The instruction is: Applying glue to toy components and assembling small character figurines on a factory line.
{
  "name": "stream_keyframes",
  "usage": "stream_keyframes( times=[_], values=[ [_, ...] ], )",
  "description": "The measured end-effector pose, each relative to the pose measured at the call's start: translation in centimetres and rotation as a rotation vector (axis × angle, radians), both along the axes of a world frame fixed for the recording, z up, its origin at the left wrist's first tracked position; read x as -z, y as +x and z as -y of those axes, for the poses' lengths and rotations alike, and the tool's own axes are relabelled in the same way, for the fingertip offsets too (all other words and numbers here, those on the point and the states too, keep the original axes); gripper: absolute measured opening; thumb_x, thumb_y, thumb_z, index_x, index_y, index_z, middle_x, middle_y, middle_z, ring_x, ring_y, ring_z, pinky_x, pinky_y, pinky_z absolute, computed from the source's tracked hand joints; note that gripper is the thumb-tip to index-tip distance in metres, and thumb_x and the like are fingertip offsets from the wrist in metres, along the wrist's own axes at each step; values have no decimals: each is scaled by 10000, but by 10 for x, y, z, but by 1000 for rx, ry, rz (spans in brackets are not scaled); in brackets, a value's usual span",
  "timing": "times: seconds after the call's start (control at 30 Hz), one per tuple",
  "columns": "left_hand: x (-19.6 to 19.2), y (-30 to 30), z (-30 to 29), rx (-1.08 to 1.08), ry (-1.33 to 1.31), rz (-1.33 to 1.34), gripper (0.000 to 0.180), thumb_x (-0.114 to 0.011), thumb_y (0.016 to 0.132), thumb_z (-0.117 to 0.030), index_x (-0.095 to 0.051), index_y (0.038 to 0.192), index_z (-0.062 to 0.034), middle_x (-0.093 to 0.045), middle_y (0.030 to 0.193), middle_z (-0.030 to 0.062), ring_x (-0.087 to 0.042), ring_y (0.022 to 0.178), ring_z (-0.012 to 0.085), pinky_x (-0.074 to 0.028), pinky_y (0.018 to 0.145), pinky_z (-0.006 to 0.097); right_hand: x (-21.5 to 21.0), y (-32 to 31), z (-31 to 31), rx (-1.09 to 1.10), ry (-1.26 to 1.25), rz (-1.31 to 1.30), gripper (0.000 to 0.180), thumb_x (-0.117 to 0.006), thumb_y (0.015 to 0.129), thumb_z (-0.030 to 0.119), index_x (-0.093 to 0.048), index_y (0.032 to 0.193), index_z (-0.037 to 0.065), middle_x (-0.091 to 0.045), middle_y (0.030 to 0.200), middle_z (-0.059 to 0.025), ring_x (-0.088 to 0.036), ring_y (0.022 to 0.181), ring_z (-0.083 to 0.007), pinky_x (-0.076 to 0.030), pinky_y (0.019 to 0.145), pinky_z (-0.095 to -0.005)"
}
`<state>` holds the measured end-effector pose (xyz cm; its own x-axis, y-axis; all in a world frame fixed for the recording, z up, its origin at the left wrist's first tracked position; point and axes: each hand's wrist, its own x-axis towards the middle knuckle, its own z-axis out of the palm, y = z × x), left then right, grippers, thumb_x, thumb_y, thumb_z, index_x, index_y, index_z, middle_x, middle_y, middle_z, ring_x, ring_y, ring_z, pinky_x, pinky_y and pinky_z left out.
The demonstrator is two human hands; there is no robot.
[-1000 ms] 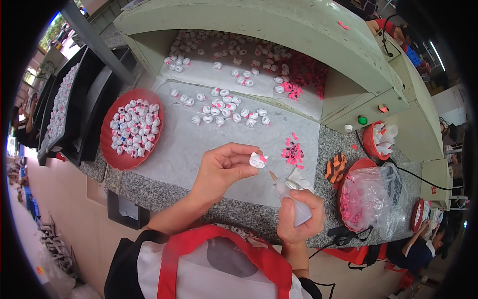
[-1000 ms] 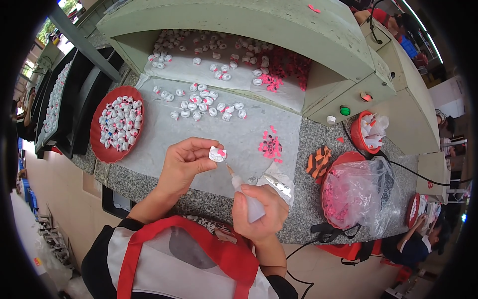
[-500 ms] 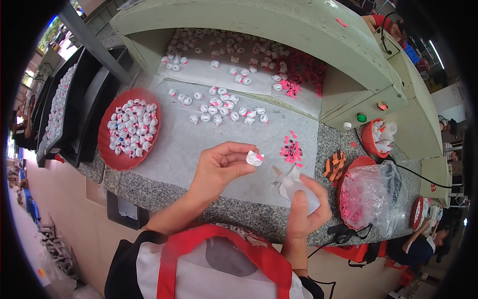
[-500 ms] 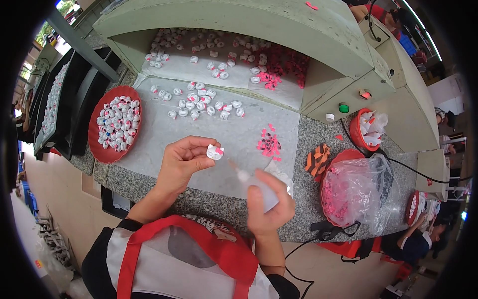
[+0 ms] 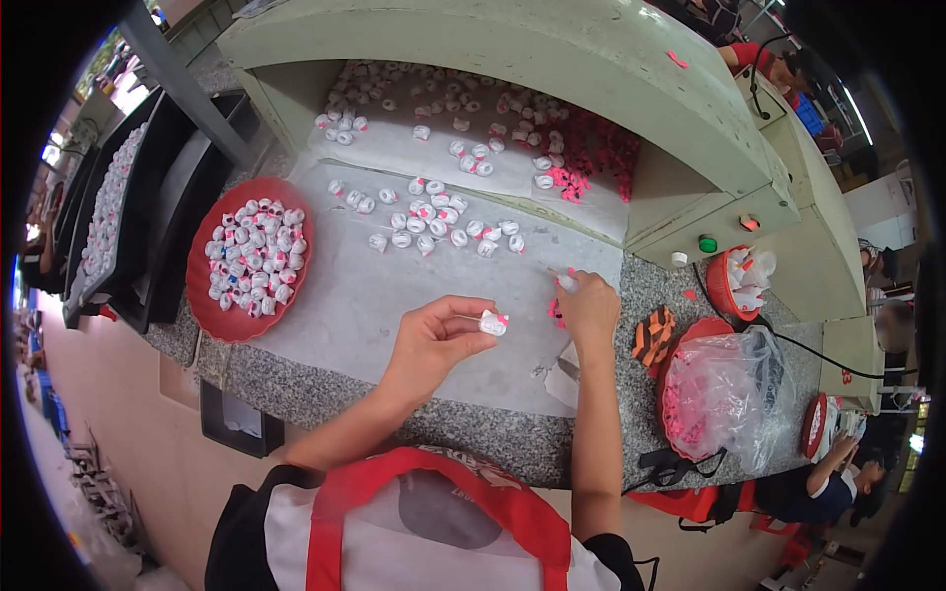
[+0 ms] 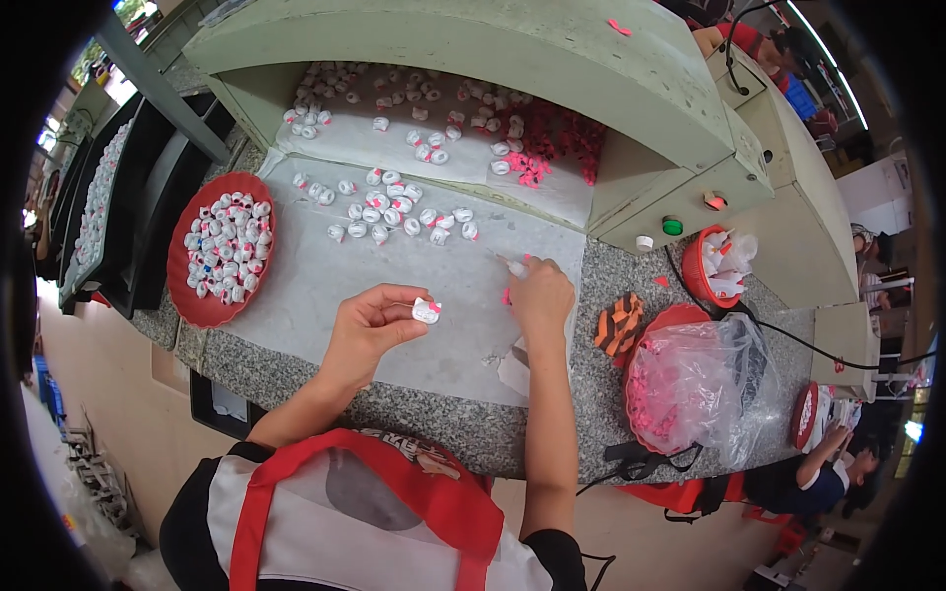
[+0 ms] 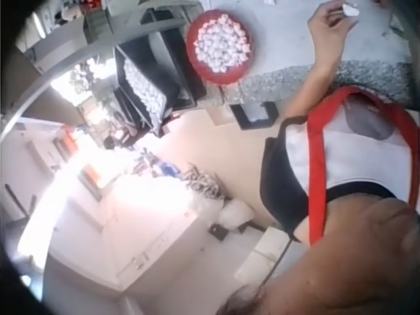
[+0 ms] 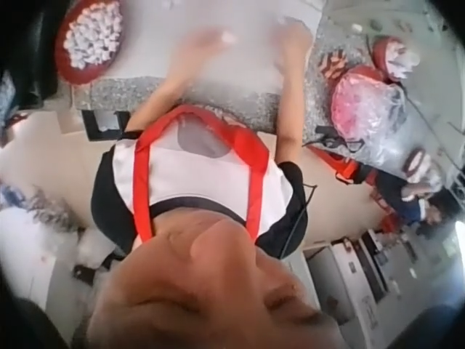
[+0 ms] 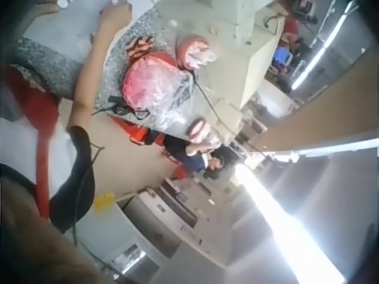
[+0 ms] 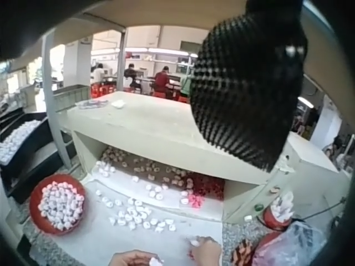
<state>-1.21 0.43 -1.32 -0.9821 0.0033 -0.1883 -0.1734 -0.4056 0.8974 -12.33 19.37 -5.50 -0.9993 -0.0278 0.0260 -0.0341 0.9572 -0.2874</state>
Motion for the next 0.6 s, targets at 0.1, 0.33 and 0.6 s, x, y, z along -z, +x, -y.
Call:
stream_keyframes(
  times=[0.1,0.33,0.6],
  values=[
    [-1,-1,-2,11,13,-10,319,-586,719,89,-541,1026,17,-605,949,91,-581,859,119,-473,740,223,-3,4,3,-77,-3,-65,314,-665,643,241,-631,901,66,-614,814,-150,-606,741,-294,-476,662,-376],
    [-4,2,-2,-17,5,-38,304,-592,737,62,-538,1031,13,-618,894,79,-579,813,93,-467,713,207,-6,-7,7,31,40,121,414,-643,651,331,-622,953,49,-622,703,-160,-613,654,-288,-480,668,-347],
    [-8,1,-3,-34,-27,-17,325,-576,734,83,-523,1050,24,-613,915,84,-585,845,115,-466,740,213,-39,38,3,157,-942,192,200,-629,685,41,-613,868,-40,-610,690,-99,-594,609,-149,-485,539,-246]
  ],
)
